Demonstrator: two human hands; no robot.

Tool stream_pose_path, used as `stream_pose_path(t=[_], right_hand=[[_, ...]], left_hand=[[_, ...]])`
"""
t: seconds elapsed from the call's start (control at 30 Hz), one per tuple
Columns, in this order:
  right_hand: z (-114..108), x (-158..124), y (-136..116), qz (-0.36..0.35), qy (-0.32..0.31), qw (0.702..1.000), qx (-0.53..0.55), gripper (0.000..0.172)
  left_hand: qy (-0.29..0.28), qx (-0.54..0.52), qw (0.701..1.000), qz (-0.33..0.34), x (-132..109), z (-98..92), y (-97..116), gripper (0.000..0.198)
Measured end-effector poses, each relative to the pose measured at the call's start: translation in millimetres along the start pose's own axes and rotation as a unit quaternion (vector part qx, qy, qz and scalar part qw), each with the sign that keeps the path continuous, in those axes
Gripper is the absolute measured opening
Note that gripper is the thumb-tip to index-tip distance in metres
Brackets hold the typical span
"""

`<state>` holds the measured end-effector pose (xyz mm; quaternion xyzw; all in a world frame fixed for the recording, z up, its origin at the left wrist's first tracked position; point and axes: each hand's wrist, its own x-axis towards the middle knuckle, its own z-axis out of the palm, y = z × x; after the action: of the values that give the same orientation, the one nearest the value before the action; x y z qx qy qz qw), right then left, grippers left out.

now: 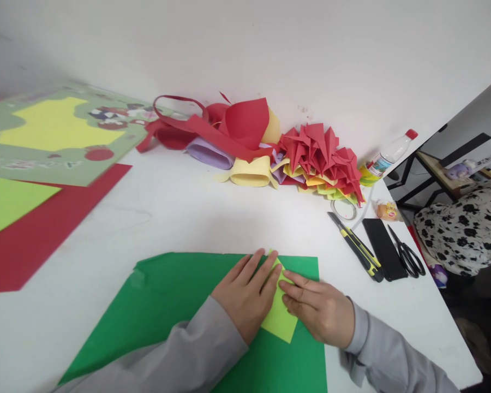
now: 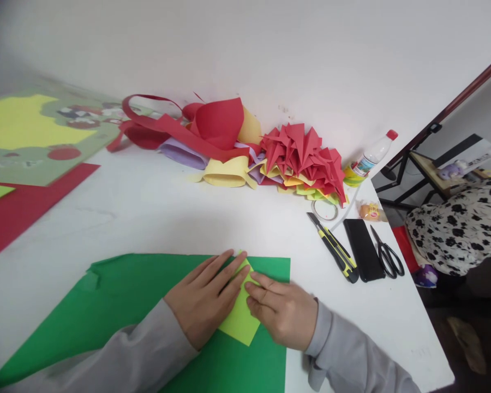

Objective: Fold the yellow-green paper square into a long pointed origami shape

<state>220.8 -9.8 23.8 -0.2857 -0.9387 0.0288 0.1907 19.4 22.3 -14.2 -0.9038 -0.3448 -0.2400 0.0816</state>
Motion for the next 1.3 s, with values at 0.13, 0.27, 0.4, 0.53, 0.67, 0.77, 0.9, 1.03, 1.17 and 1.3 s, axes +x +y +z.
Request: stream_pose_path(t=[0.13,0.27,0.4,0.53,0.67,0.77,0.9,1.03,1.17,1.3], right_hand=[[-1.5,1.6,-0.6,-0.002,-0.007,1.0,-0.008,0.024],[-2.2,3.3,-2.2,-0.004,0.008,1.0,-0.009,0.022],[-1.8,2.9,-3.0,-0.002,0.008,1.0,-0.003,0.022],[-2.0,2.1,-3.3,0.0,0.001,1.0,-0.005,0.023],[-3.0,2.0,-3.9,0.004,-0.006,1.0,-0.01,0.023],[-3.2,2.2,-4.3,0.005,-0.014,1.0,-0.004,0.024],[-2.5,1.8,-4.2,0.009,-0.019,1.0,0.003,0.024],[-2.4,1.1,-3.7,0.006,-0.019,1.0,-0.001,0.025],[-2.5,1.6,-4.3,0.007,-0.02,1.0,-0.009,0.023],[-2.6,3.0,-4.7,0.009,-0.015,1.0,-0.013,0.023]], left_hand=[[0.007,0.003,1.0,0.0,-0.7,4.4,0.7,0.036],[0.057,-0.001,0.998,-0.009,-1.9,12.4,2.2,0.038],[0.059,-0.006,0.998,-0.012,-3.2,15.1,2.9,0.039],[0.045,0.004,0.999,-0.008,-2.8,13.1,3.0,0.039],[0.032,-0.004,0.999,-0.018,0.1,6.9,3.4,0.036],[-0.012,-0.006,0.999,-0.03,3.0,-0.5,3.8,0.034],[-0.029,-0.002,0.999,-0.027,4.6,-2.6,4.2,0.033],[0.014,-0.011,0.999,-0.046,2.5,6.0,3.6,0.031],[0.016,-0.014,0.999,-0.037,1.0,5.8,2.3,0.033],[-0.047,-0.011,0.999,-0.017,2.1,-2.9,2.9,0.037]])
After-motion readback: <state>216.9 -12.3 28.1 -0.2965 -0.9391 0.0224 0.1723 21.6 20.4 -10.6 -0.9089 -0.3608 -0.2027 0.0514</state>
